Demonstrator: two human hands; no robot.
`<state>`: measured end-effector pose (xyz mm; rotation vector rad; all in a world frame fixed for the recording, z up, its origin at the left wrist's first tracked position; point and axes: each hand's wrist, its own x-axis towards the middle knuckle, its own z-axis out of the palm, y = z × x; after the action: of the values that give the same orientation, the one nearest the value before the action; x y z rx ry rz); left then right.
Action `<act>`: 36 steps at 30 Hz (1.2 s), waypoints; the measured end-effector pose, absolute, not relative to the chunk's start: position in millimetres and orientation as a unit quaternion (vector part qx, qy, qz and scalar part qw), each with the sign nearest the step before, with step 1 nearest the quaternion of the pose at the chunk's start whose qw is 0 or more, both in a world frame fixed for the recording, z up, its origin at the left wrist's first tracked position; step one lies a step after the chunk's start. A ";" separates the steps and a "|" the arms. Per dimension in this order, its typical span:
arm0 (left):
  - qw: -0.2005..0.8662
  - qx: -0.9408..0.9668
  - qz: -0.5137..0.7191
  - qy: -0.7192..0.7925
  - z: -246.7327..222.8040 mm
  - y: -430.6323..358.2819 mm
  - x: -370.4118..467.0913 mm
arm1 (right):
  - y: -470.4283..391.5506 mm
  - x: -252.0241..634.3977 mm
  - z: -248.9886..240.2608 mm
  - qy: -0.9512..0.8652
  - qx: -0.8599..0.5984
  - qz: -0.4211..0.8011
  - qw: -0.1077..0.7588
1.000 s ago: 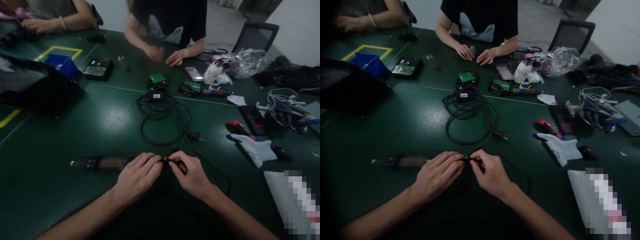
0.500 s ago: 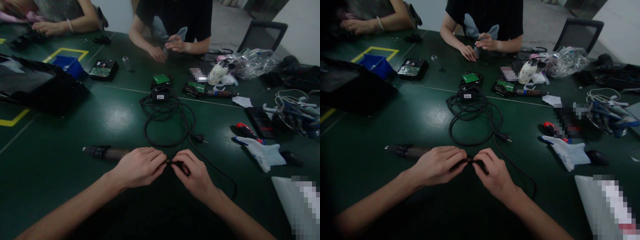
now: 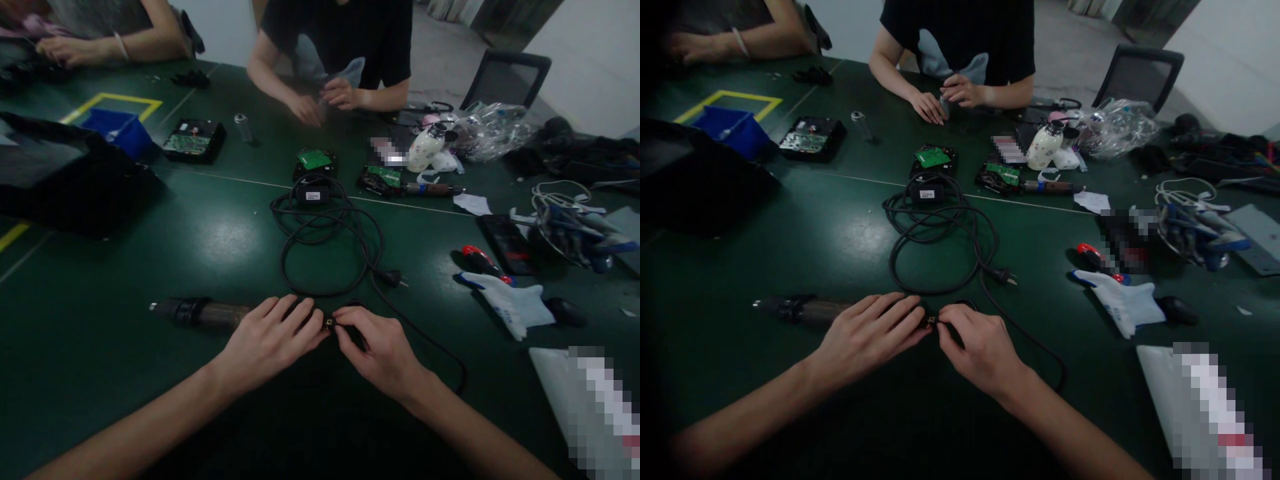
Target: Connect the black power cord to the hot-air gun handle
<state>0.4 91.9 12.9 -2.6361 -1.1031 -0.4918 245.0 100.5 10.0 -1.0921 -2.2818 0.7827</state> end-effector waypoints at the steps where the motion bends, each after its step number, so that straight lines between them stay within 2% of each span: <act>1: 0.124 -0.897 -0.160 -0.394 13.6 90.4 1.0 | 101.7 244.7 10.2 -0.839 -0.396 0.283 0.244; 7: 0.114 -0.877 -0.137 -0.445 15.3 95.2 1.8 | 106.2 243.2 9.4 -0.844 -0.398 0.271 0.237; 18: 0.054 -0.886 -0.215 -0.408 4.7 103.7 -4.1 | 110.7 236.5 9.1 -0.833 -0.414 0.285 0.231; 36: 0.030 -0.868 -0.283 -0.407 6.8 96.5 -0.1 | 110.8 243.7 6.8 -0.795 -0.415 0.355 0.266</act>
<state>-0.1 96.5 6.8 -2.6769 -1.2536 -0.8722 243.7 110.8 6.8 -1.1191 -2.1453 0.9576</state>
